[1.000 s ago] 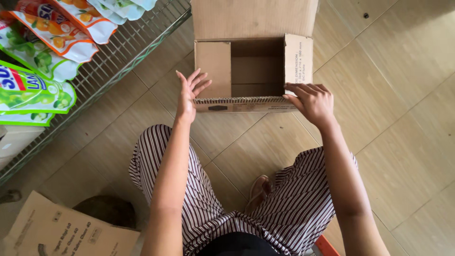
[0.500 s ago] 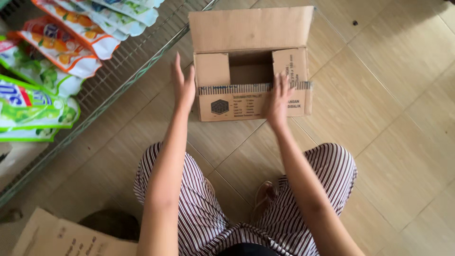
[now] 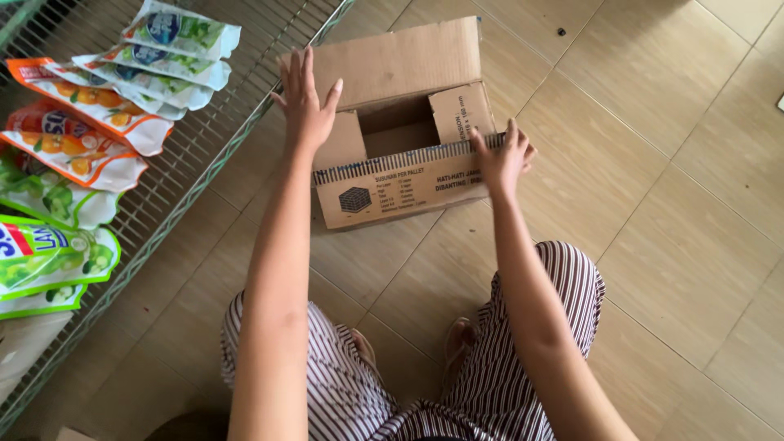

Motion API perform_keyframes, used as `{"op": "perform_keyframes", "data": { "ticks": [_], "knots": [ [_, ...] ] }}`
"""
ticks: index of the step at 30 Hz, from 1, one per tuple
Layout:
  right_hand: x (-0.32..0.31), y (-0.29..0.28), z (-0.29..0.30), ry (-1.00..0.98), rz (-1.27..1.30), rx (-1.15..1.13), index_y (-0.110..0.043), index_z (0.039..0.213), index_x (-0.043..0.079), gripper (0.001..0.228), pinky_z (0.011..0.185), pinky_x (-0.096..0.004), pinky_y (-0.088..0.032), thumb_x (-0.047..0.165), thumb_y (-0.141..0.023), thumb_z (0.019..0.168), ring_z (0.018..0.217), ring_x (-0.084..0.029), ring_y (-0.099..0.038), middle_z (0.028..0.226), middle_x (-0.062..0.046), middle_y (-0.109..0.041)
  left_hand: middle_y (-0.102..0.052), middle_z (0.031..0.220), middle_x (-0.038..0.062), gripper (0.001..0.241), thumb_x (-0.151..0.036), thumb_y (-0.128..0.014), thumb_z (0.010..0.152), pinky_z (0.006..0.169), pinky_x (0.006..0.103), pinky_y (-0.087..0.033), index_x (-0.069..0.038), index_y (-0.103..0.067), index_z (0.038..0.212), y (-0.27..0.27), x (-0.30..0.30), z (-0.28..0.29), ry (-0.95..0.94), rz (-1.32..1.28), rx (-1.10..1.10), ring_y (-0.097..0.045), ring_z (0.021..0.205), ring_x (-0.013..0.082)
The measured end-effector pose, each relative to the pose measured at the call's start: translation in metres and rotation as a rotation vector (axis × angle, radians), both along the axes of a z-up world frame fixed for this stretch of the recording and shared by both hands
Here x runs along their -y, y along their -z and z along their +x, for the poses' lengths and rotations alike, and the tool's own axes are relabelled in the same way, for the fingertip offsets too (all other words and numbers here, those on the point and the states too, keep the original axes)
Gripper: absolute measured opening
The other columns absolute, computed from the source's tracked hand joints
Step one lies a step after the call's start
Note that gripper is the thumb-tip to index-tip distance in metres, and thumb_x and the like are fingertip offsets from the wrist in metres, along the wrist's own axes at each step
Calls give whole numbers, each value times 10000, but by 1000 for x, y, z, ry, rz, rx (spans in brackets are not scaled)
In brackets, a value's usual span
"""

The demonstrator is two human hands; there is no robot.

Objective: The person arranges shampoo sachets on a shelf, then sits on the floor to open a cardboard box and organize detergent packets on a wire rack. Finally, the person places small red-capped bottles into a green basket.

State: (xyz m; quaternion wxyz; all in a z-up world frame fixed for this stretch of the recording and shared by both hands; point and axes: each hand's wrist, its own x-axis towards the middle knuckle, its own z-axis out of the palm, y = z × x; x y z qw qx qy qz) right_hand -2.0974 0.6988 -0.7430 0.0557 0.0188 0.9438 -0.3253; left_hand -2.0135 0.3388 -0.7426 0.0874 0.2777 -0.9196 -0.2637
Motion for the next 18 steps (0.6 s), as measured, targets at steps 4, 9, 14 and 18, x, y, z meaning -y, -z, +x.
{"op": "perform_keyframes", "data": {
  "ticks": [4,9,14,18],
  "knots": [
    [-1,11,-48,107,-142,390,-676,1289,69,654,992,-466,-509,509,-822,827,1103,-277,-636,1173,-114,-711,-151,1744,73,852,-504,-642,1033,1162,785,-8,-219,-156,1673,-2,18,-16,72,-178,77,-58,1609,331],
    [1,45,-53,184,-191,257,-776,1058,56,485,825,-367,-575,410,-889,746,802,-194,-734,937,-75,-772,-234,1735,16,806,-528,-592,1075,1241,769,53,-237,-167,1694,12,12,-44,80,-95,258,-135,1641,253],
    [-6,64,-42,50,-136,-79,-807,936,11,359,743,-407,-534,338,-895,818,744,-274,-661,862,-143,-706,-200,1700,89,863,-515,-633,959,1136,729,35,-215,-202,1644,23,-23,-53,29,-67,165,-111,1563,305],
    [-10,67,-34,118,-228,-147,-816,953,56,299,712,-388,-525,319,-865,818,705,-270,-654,796,-116,-697,-192,1700,115,901,-566,-663,952,1159,722,62,-128,-249,1621,12,-10,-49,80,-339,126,-149,1566,305]
  ]
}}
